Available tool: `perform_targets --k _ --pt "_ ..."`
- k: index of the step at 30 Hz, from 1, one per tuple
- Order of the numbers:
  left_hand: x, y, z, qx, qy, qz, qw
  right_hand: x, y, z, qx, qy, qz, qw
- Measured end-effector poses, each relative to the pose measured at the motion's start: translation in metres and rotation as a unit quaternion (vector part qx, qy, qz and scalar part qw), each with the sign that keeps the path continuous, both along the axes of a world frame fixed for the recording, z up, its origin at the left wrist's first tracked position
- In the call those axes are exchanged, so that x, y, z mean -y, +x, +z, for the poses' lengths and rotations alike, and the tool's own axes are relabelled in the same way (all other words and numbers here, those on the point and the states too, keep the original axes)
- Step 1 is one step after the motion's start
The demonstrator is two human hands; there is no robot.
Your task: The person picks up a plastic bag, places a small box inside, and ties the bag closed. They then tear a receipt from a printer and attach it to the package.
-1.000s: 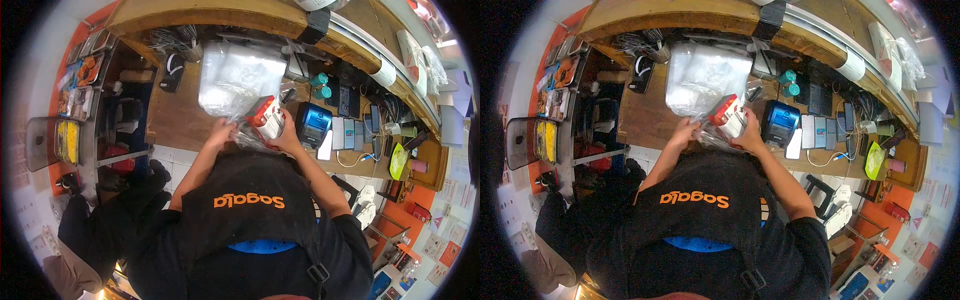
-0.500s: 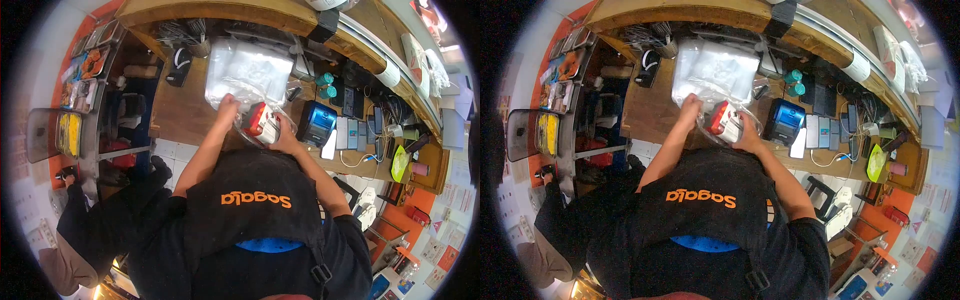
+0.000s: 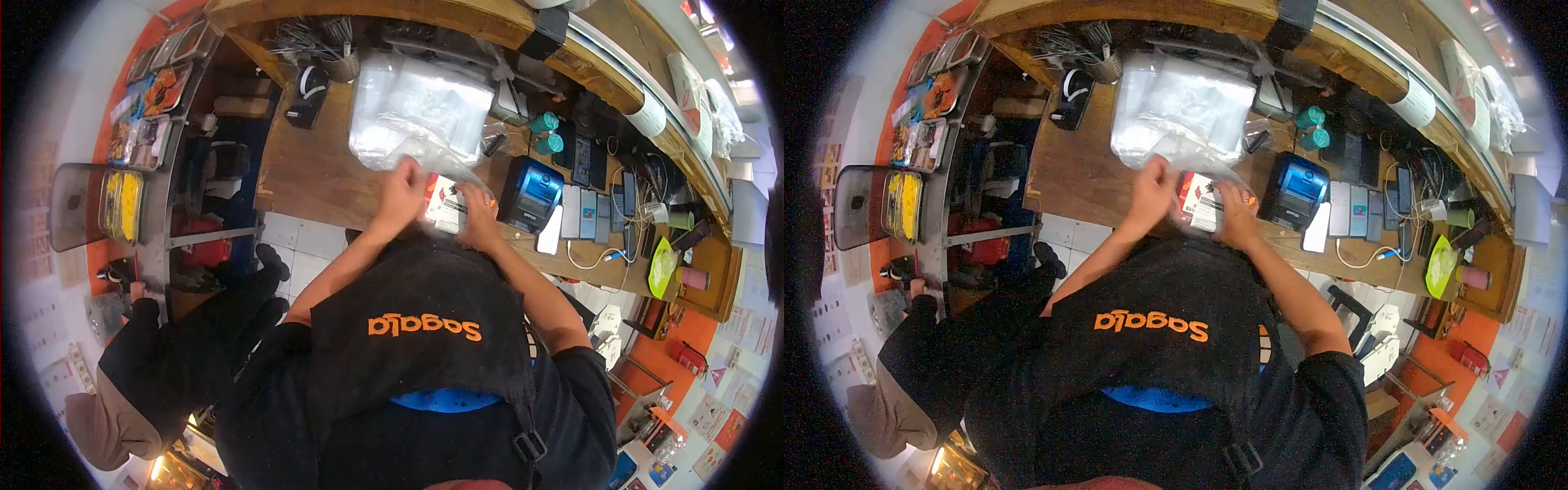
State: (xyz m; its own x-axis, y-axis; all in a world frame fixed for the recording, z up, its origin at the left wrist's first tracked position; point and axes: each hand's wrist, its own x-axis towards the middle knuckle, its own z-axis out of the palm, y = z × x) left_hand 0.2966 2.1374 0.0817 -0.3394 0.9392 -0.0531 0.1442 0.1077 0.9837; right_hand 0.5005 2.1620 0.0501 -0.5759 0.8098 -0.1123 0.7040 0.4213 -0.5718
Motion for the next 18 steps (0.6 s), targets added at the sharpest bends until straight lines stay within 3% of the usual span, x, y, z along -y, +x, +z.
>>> perform_targets --k 2,4,6,7,8,9,10,12,13,14,15,17,18 --pt "0.023 0.011 -0.012 -0.128 -0.019 -0.177 0.976 -0.002 -0.006 0.001 0.017 -0.003 -0.007 1.000" --pt "0.033 0.015 -0.015 -0.193 -0.030 -0.277 0.941 -0.002 -0.011 -0.005 -0.023 0.026 -0.029 0.999" --pt "0.036 0.016 -0.013 -0.140 0.065 -0.401 0.903 -0.002 -0.016 -0.012 0.016 0.041 -0.013 0.999" --pt "0.037 0.016 0.001 -0.138 0.059 -0.400 0.904 0.000 -0.019 -0.012 0.057 0.057 -0.002 0.997" --pt "0.031 0.013 0.016 -0.177 0.000 -0.238 0.955 -0.002 -0.020 -0.009 0.059 0.037 0.021 0.997" --pt "0.023 0.009 0.025 -0.211 -0.055 -0.067 0.974 -0.005 -0.020 -0.003 0.058 0.037 0.023 0.997" --pt "0.013 0.004 0.018 -0.212 -0.054 -0.067 0.973 -0.007 -0.017 0.002 0.027 0.049 0.050 0.997" --pt "-0.003 -0.011 -0.014 -0.034 -0.185 0.025 0.982 -0.009 -0.009 0.001 -0.002 0.059 0.074 0.995" --pt "-0.006 -0.016 -0.030 -0.034 -0.185 0.023 0.982 -0.011 -0.004 -0.006 -0.055 0.087 -0.017 0.995" --pt "-0.009 -0.024 -0.046 0.117 -0.202 0.032 0.972 -0.014 0.001 -0.013 -0.108 0.116 -0.108 0.981" --pt "-0.012 -0.032 -0.053 0.265 -0.216 0.039 0.939 -0.015 0.008 -0.025 -0.108 0.118 -0.111 0.981" --pt "-0.009 -0.055 -0.053 0.312 -0.182 0.025 0.932 -0.008 0.021 -0.062 -0.129 0.011 -0.381 0.915" --pt "-0.004 -0.065 -0.053 0.359 -0.150 0.015 0.921 -0.005 0.021 -0.080 -0.139 -0.011 -0.409 0.902"
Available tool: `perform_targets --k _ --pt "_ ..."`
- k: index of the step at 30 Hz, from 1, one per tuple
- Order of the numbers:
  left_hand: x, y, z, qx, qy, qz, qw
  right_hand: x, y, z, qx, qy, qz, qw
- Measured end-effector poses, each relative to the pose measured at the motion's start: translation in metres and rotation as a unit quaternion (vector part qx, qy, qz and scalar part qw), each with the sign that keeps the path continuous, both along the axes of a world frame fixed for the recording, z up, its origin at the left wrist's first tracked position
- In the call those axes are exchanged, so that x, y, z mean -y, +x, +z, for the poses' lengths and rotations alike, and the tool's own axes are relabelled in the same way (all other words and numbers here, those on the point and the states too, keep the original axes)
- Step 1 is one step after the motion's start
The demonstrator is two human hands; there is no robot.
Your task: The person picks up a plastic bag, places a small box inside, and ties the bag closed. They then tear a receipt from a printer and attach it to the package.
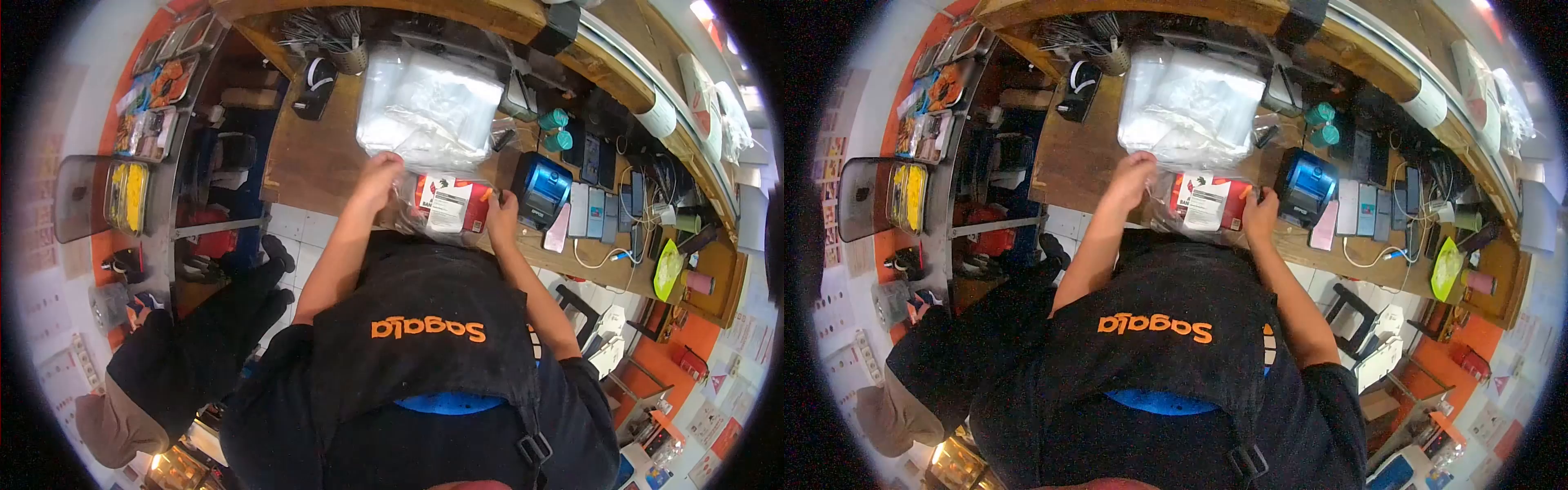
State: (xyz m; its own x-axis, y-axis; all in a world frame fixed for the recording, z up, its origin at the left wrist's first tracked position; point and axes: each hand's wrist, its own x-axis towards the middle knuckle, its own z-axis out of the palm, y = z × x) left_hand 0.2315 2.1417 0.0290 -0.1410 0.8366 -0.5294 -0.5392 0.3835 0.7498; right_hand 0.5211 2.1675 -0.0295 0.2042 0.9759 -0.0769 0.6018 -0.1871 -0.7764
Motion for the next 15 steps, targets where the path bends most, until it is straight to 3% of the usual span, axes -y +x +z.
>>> perform_targets --k 1,2,3,4,5,7,8,9,10,12,14,15 --pt "0.003 -0.006 0.003 -0.001 -0.005 -0.004 1.000 0.000 -0.003 0.003 -0.001 -0.005 -0.004 1.000" --pt "0.004 -0.012 0.007 -0.040 0.032 -0.003 0.999 -0.002 -0.007 0.007 -0.159 -0.129 -0.073 0.976" --pt "0.004 -0.019 0.010 -0.079 0.071 -0.001 0.994 -0.006 -0.011 0.011 -0.310 -0.245 -0.138 0.908" --pt "0.005 -0.024 0.014 -0.077 0.086 -0.001 0.993 -0.015 0.000 0.011 -0.319 -0.326 -0.046 0.889" --pt "0.004 -0.025 0.018 -0.080 0.086 -0.001 0.993 -0.020 0.004 0.008 -0.321 -0.327 -0.045 0.888" --pt "0.004 -0.022 0.044 -0.127 -0.050 -0.011 0.991 -0.027 0.004 0.024 -0.317 -0.326 0.033 0.890" --pt "0.003 -0.025 0.043 -0.128 -0.052 -0.011 0.990 -0.031 0.002 0.034 -0.321 -0.328 0.018 0.888" --pt "-0.002 -0.030 0.041 -0.055 -0.087 -0.084 0.991 -0.036 -0.002 0.043 -0.321 -0.330 0.019 0.887" --pt "-0.004 -0.033 0.039 0.021 -0.123 -0.157 0.980 -0.039 -0.006 0.050 -0.279 -0.411 0.006 0.868" --pt "-0.008 -0.038 0.018 0.035 -0.114 -0.179 0.977 -0.034 -0.020 0.082 -0.224 -0.522 -0.006 0.823" --pt "-0.010 -0.037 0.012 0.049 -0.103 -0.201 0.973 -0.033 -0.003 0.013 -0.281 -0.496 0.006 0.821" --pt "-0.010 -0.034 0.012 0.025 -0.061 -0.139 0.988 -0.031 -0.006 0.011 -0.336 -0.469 0.017 0.817"
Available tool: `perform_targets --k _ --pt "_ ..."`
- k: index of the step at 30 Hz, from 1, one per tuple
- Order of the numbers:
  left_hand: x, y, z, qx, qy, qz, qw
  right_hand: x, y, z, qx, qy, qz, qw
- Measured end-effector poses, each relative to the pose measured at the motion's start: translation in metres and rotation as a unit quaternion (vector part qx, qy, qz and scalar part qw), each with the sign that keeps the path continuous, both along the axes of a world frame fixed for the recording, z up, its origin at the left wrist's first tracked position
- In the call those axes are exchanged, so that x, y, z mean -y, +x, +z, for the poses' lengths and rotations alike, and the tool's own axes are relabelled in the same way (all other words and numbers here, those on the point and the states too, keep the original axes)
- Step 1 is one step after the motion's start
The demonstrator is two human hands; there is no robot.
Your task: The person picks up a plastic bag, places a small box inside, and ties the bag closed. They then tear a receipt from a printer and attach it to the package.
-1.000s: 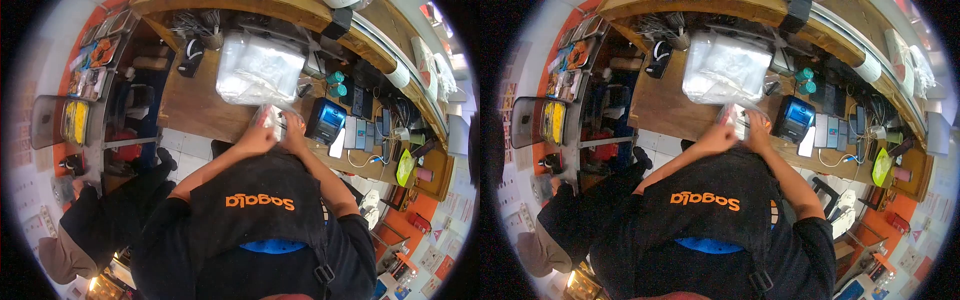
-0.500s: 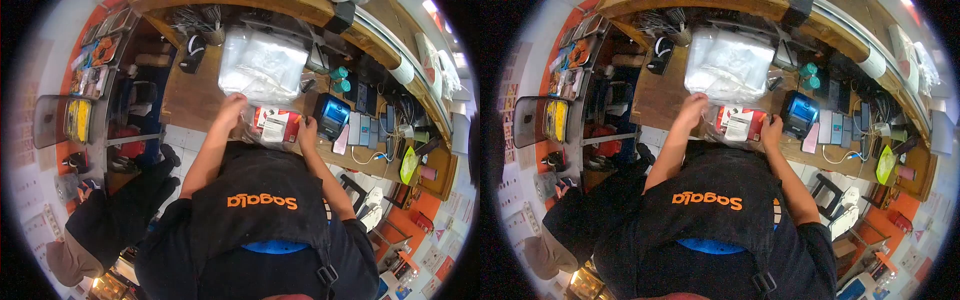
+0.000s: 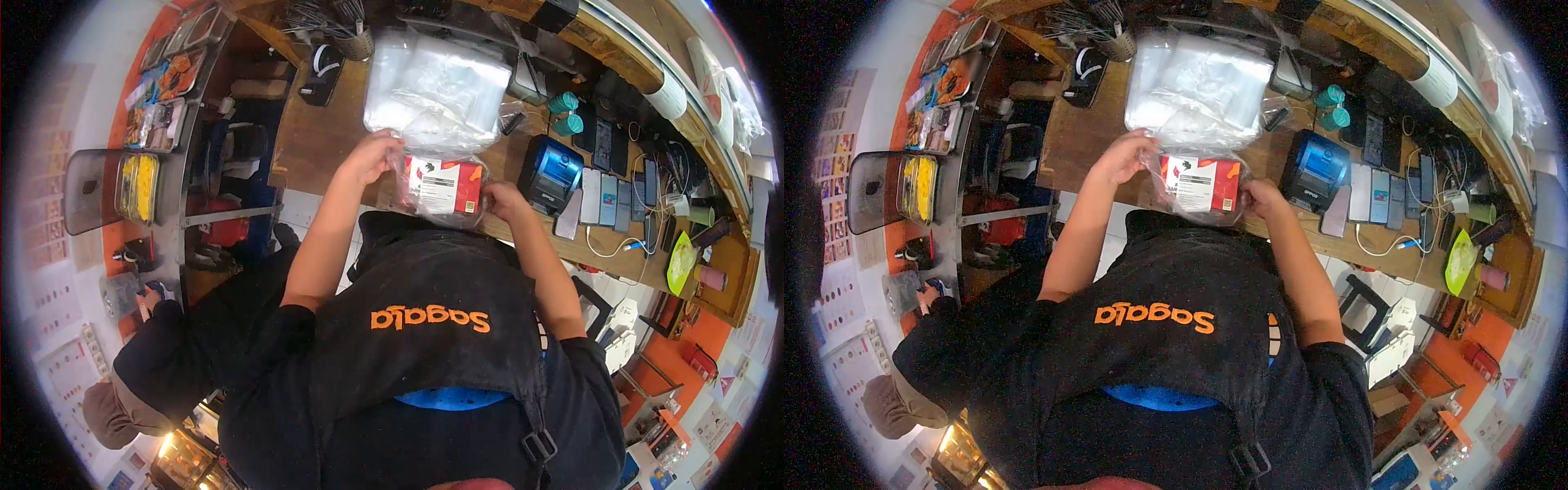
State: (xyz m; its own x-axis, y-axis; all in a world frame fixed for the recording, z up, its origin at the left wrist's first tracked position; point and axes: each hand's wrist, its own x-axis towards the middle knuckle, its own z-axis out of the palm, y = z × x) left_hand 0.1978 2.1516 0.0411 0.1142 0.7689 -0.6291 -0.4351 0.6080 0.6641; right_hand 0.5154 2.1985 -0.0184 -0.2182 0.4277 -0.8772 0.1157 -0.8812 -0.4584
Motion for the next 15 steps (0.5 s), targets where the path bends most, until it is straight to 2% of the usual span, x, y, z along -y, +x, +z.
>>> perform_targets --k 1,2,3,4,5,6,7,8,10,11,12,13,14,15 --pt "0.001 0.002 0.000 -0.022 0.044 0.062 0.997 0.002 0.002 -0.001 0.000 -0.001 0.001 1.000" --pt "0.003 0.002 0.001 -0.022 0.042 0.064 0.997 0.006 0.005 -0.001 0.058 0.095 0.005 0.994" --pt "0.006 0.001 0.005 -0.069 0.061 0.069 0.993 0.008 0.002 0.011 0.115 0.190 0.010 0.975" --pt "0.007 0.000 0.008 -0.115 0.081 0.074 0.987 0.005 0.000 0.017 0.115 0.191 0.010 0.975" --pt "0.010 -0.002 0.012 -0.115 0.081 0.074 0.987 0.003 -0.001 0.021 0.191 0.362 0.014 0.912" --pt "0.012 -0.004 0.018 -0.109 0.107 0.075 0.985 0.000 -0.003 0.028 0.260 0.519 0.017 0.814" --pt "0.014 -0.004 0.027 -0.102 0.132 0.076 0.983 -0.002 -0.007 0.053 0.265 0.530 0.000 0.805" --pt "0.017 -0.002 0.035 -0.101 0.131 0.074 0.983 -0.003 -0.006 0.049 0.267 0.529 0.000 0.806" --pt "0.020 0.004 0.061 -0.073 0.106 0.141 0.982 -0.014 -0.007 0.044 0.279 0.540 -0.023 0.794" --pt "0.022 0.008 0.069 -0.072 0.108 0.138 0.982 -0.017 -0.010 0.045 0.231 0.414 -0.023 0.880" --pt "0.024 0.012 0.076 -0.105 0.134 0.100 0.980 -0.019 -0.007 0.054 0.232 0.415 -0.026 0.879" --pt "0.025 0.015 0.079 -0.139 0.158 0.061 0.976 -0.019 -0.005 0.066 0.046 0.260 -0.035 0.964" --pt "0.024 0.016 0.080 -0.138 0.161 0.059 0.975 -0.020 -0.003 0.072 -0.145 0.090 -0.041 0.985" --pt "0.022 0.017 0.081 -0.106 0.214 0.076 0.968 -0.026 -0.001 0.077 -0.147 0.113 -0.026 0.982"
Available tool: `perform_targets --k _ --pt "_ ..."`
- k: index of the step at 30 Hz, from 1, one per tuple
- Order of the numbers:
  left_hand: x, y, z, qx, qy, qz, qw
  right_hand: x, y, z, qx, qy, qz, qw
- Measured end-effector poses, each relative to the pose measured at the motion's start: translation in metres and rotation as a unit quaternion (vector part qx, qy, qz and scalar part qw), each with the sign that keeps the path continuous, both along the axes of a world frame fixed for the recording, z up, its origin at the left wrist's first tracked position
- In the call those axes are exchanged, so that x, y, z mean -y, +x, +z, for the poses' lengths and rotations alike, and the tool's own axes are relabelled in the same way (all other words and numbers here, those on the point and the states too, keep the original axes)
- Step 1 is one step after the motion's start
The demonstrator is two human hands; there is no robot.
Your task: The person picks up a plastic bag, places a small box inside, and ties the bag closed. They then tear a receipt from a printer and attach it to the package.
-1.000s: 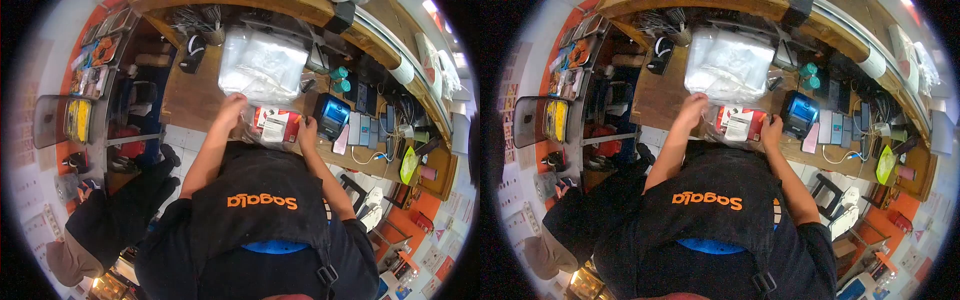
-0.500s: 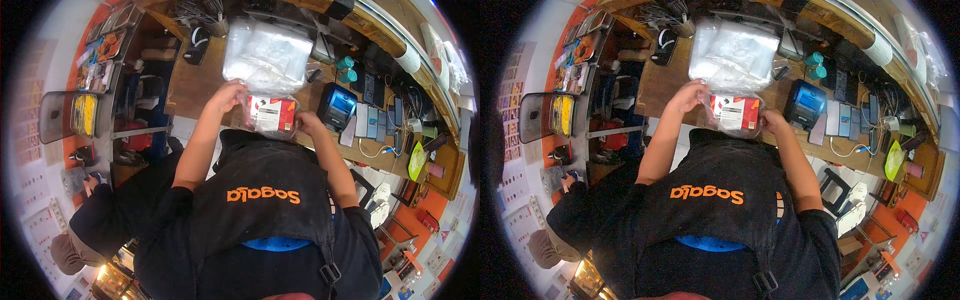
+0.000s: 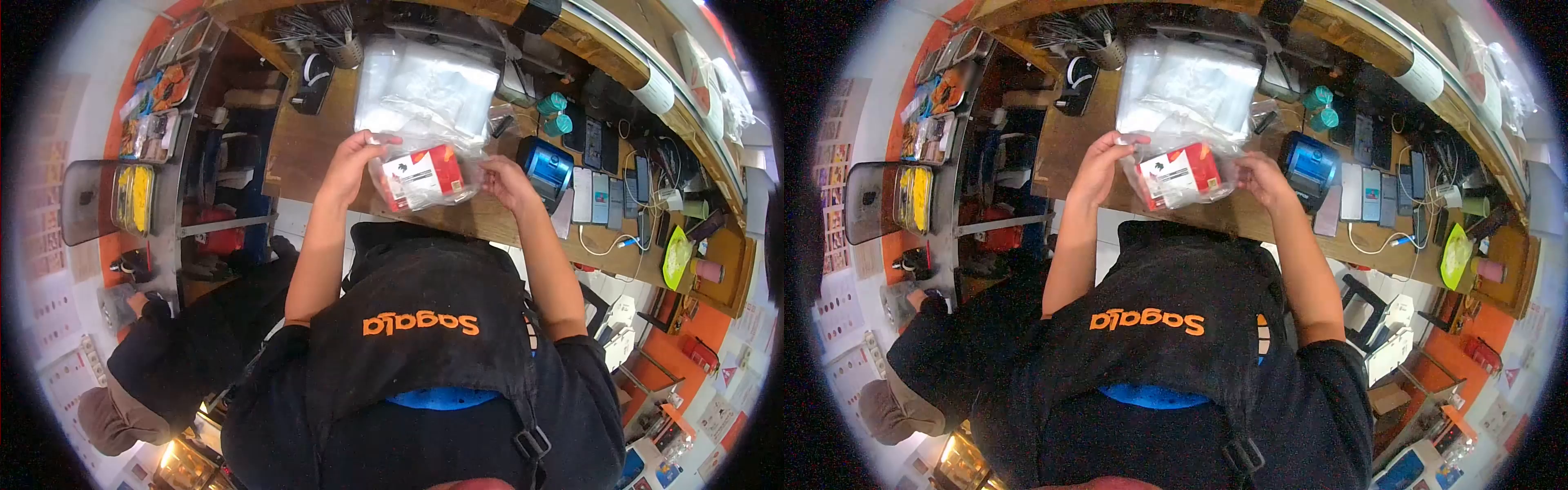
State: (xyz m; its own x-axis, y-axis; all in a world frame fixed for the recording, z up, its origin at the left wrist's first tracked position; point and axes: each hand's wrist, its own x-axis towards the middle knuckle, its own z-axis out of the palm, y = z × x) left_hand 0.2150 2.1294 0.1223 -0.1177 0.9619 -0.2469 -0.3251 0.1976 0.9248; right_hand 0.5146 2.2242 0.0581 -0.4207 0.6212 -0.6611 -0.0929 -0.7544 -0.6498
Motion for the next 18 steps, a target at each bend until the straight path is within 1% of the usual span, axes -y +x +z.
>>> perform_targets --k 1,2,3,4,5,6,7,8,9,11,12,13,14,15,16,17,18 --pt "0.000 0.001 0.000 0.030 0.054 0.006 0.998 -0.004 0.003 0.005 0.001 0.001 0.002 1.000" --pt "0.003 -0.001 0.001 0.031 0.054 0.008 0.998 -0.008 0.006 0.010 -0.027 0.027 0.022 0.999" --pt "0.005 -0.005 0.001 0.067 0.064 0.019 0.996 -0.011 0.005 0.022 -0.054 0.054 0.043 0.996" --pt "0.007 -0.010 0.002 0.103 0.075 0.030 0.991 -0.008 -0.002 0.036 -0.024 0.114 0.012 0.993" --pt "0.007 -0.013 0.003 0.138 0.088 0.040 0.986 -0.011 0.001 0.031 -0.025 0.118 0.014 0.993" --pt "0.009 -0.013 0.004 0.137 0.091 0.041 0.986 -0.014 0.008 0.019 0.070 0.194 0.004 0.978" --pt "0.014 -0.012 0.004 0.148 0.091 0.051 0.983 -0.016 0.010 0.010 0.164 0.268 -0.007 0.949" --pt "0.018 -0.012 0.004 0.159 0.091 0.062 0.981 -0.017 0.010 0.001 0.292 0.350 -0.028 0.890" --pt "0.021 -0.010 0.002 0.158 0.093 0.063 0.981 -0.014 0.006 0.009 0.291 0.352 -0.027 0.889" --pt "0.025 -0.005 0.000 0.163 0.112 0.081 0.977 -0.007 -0.013 0.044 0.331 0.255 -0.140 0.898" --pt "0.026 -0.002 0.003 0.163 0.111 0.082 0.977 -0.007 -0.020 0.056 0.248 0.115 -0.115 0.955" --pt "0.026 0.002 0.009 0.156 0.086 0.064 0.982 -0.011 -0.021 0.041 0.249 0.114 -0.115 0.955" --pt "0.028 0.004 0.012 0.150 0.059 0.047 0.986 -0.017 -0.021 0.016 0.128 0.046 -0.092 0.986" --pt "0.030 0.005 0.014 0.150 0.059 0.046 0.986 -0.017 -0.026 0.014 0.004 -0.023 -0.067 0.997" --pt "0.028 0.005 0.015 0.092 0.069 0.039 0.993 -0.018 -0.027 0.015 -0.058 -0.016 -0.069 0.996" --pt "0.027 0.004 0.016 0.033 0.077 0.035 0.996 -0.022 -0.025 0.017 -0.058 -0.013 -0.065 0.996" --pt "0.028 0.002 0.015 0.034 0.075 0.039 0.996 -0.023 -0.022 0.023 -0.041 0.067 -0.058 0.995"
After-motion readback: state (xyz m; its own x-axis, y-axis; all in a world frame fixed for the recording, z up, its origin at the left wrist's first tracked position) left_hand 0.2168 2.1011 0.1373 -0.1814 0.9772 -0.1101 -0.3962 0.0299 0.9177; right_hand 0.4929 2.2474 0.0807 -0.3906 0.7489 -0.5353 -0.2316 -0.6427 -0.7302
